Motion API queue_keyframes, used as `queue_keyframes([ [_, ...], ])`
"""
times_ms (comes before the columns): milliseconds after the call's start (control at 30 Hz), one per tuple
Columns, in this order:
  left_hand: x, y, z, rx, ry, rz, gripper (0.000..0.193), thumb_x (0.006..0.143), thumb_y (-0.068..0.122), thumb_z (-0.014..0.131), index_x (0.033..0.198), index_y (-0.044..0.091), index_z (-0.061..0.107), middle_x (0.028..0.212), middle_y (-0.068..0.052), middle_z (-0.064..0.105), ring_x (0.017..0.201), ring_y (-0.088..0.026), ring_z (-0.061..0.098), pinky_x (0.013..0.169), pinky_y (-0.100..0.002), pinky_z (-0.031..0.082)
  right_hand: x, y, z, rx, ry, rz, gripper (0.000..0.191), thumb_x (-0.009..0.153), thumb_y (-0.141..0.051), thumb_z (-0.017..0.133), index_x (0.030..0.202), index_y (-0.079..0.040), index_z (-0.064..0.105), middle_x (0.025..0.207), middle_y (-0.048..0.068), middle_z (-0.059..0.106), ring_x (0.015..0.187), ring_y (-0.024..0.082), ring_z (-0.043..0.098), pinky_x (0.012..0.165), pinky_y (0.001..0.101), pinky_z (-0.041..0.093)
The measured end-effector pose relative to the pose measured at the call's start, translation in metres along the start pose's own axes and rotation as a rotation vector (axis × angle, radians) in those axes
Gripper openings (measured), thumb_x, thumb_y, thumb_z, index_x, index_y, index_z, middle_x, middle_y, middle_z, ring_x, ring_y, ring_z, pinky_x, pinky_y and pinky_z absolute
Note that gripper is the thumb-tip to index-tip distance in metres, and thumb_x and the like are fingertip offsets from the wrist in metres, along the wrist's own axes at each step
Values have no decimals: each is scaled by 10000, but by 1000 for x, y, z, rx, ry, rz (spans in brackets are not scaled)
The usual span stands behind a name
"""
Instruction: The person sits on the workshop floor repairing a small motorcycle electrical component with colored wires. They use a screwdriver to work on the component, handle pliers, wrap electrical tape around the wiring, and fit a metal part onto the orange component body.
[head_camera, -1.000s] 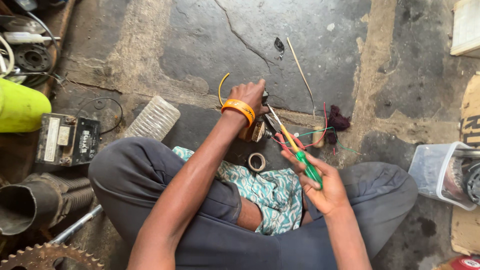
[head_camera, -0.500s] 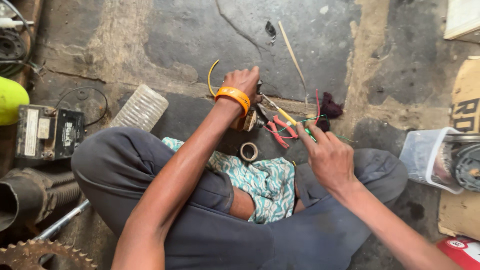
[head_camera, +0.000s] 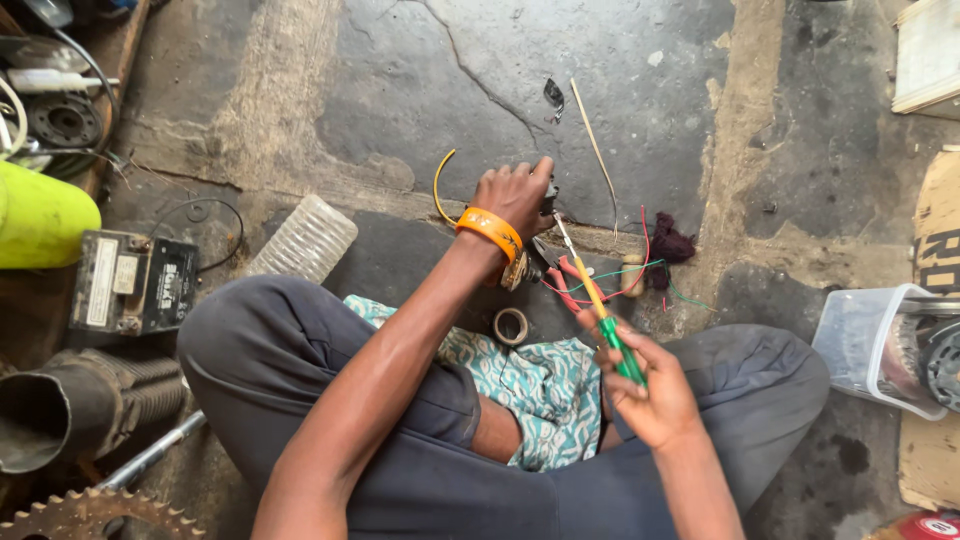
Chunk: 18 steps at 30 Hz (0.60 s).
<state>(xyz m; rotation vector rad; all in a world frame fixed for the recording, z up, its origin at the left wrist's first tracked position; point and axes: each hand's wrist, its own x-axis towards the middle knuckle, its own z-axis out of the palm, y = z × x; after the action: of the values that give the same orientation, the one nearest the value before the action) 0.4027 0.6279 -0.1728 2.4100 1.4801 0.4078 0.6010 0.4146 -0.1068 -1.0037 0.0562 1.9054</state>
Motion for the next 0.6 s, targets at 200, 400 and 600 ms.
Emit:
queue_keyframes([
  [200,-11,4,-18,-3,80,20,625,709,424,900,1087,101,522,911,-132,691,889,-371,698,759,-513,540,-1,17,2,-181,-146,-85,464,1062,-100,572,1511,-16,489,975,65,617,521,23,441,367,177,307],
  [400,-19,6,-22,67,30,-71,658,690,404,912,1108,79,521,944,-163,699,901,-393,706,775,-505,557,-10,27,31,-1879,402,-1143,471,936,-123,677,1404,-161,642,969,110,709,782,291,686,654,383,530],
  [600,-18,12,-29,25,14,-148,645,707,387,923,1102,72,522,983,-176,703,937,-409,700,803,-502,552,-15,4,39,-1816,394,-785,484,922,-159,716,1399,-124,642,953,113,756,798,262,694,715,390,531],
])
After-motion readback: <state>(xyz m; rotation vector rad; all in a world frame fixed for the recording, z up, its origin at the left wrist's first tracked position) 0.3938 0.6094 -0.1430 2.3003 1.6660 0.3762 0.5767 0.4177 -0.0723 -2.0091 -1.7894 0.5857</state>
